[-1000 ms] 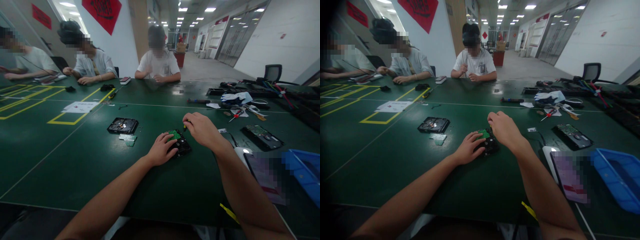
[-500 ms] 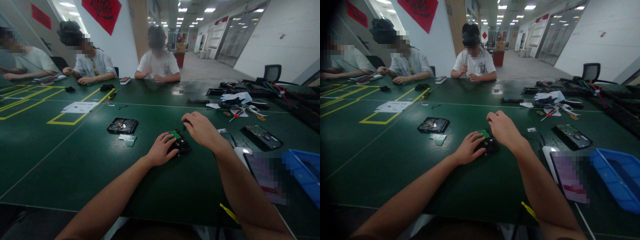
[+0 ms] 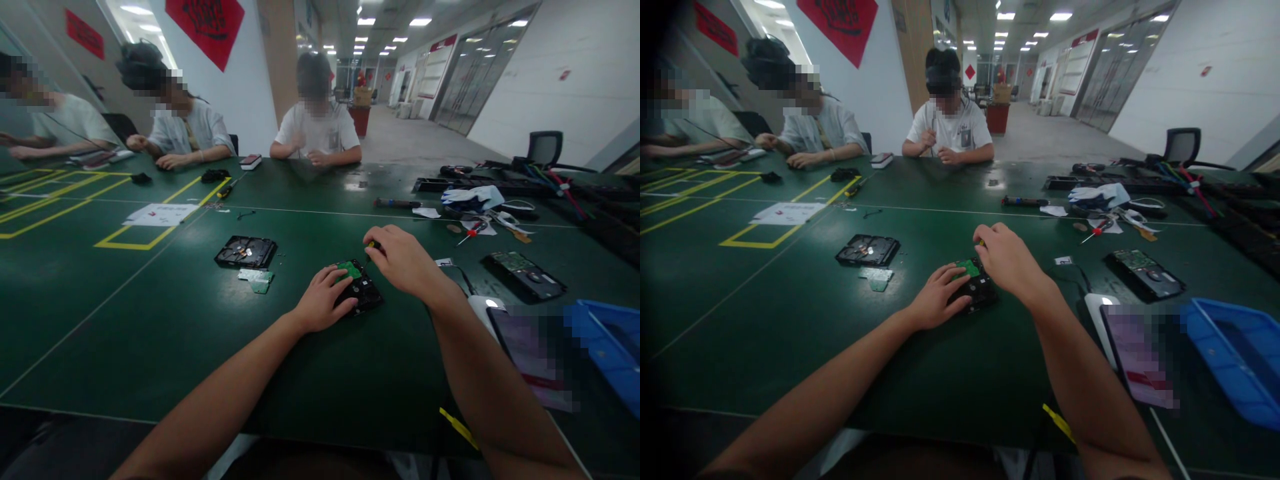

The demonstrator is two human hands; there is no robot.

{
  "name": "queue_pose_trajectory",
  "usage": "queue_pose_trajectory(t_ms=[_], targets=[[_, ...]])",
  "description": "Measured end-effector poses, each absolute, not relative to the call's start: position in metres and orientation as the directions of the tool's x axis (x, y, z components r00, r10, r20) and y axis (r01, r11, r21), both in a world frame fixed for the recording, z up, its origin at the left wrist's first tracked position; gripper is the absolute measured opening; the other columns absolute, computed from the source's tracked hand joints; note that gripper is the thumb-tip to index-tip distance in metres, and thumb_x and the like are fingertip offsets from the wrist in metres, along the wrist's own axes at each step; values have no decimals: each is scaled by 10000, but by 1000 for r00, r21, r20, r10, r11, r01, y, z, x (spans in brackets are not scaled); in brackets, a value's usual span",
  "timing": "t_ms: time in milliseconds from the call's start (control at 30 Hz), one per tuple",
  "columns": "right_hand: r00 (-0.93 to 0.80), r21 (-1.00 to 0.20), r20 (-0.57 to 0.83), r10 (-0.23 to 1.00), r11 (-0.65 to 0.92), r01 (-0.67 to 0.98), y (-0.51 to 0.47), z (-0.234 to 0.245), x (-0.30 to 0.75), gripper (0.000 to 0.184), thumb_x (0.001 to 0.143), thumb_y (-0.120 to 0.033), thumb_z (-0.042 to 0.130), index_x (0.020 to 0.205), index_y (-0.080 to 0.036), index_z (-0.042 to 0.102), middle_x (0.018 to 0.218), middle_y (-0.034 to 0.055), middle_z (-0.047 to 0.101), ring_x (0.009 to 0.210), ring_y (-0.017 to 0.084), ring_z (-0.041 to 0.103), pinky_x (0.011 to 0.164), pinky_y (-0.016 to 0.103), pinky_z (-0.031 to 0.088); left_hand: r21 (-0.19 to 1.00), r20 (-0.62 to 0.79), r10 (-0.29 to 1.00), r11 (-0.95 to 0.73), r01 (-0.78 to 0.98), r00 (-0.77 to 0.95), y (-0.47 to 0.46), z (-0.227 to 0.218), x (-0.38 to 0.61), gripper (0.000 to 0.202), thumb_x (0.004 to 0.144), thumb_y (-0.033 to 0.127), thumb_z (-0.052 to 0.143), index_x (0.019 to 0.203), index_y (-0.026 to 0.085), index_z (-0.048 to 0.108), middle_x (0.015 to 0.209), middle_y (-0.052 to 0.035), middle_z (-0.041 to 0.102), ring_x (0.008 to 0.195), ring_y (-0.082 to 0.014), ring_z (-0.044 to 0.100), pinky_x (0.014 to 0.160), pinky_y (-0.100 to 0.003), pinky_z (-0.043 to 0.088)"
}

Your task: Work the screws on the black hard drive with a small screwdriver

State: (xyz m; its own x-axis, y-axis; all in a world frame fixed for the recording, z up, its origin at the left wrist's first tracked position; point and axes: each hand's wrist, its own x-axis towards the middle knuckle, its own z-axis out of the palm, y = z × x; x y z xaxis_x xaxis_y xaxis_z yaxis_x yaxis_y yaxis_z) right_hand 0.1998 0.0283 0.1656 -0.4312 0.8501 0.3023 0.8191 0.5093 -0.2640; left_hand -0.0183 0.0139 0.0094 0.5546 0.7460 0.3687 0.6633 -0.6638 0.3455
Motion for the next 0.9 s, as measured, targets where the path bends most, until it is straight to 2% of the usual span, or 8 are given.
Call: queue_pose_trajectory(t_ms=[167,367,600,700,900], targets=[[-443,-240,297,846,515,823,31,164,202,166,997,-168,516,1048,-191,673,1035,110,711,926,248,647,869,401,475,348,357,749,-661,665,558,13,10,-19,596,1054,583,527,1521,214,554,1561,-140,534,1534,-372,369,1267,-605,349],[-447,-255,318,836,530,809,33,158,204,306,977,-130,478,1232,-156,646,1205,155,719,1070,279,664,937,427,485,349,358,749,-661,664,558,14,9,-19,570,1059,549,533,1527,224,543,1562,-134,533,1544,-359,363,1274,-592,343],[-427,-219,282,859,491,843,30,163,203,244,1005,-187,478,1128,-189,688,1119,142,694,953,259,640,842,405,484,347,354,752,-658,668,556,14,8,-19,558,1062,543,532,1529,239,542,1578,-125,520,1548,-359,353,1267,-609,350],[-423,-179,280,862,480,859,31,162,204,257,1004,-167,457,1097,-196,695,1074,131,699,911,255,639,823,405,473,349,342,756,-654,672,558,15,8,-20,571,1060,559,531,1535,242,539,1582,-124,514,1549,-361,352,1272,-608,345],[-432,-171,295,852,492,854,31,160,205,357,973,-99,436,1253,-171,646,1201,149,707,992,270,664,858,414,483,340,340,752,-658,672,565,15,7,-20,584,1067,569,511,1540,227,534,1580,-128,511,1550,-359,349,1277,-602,337]])
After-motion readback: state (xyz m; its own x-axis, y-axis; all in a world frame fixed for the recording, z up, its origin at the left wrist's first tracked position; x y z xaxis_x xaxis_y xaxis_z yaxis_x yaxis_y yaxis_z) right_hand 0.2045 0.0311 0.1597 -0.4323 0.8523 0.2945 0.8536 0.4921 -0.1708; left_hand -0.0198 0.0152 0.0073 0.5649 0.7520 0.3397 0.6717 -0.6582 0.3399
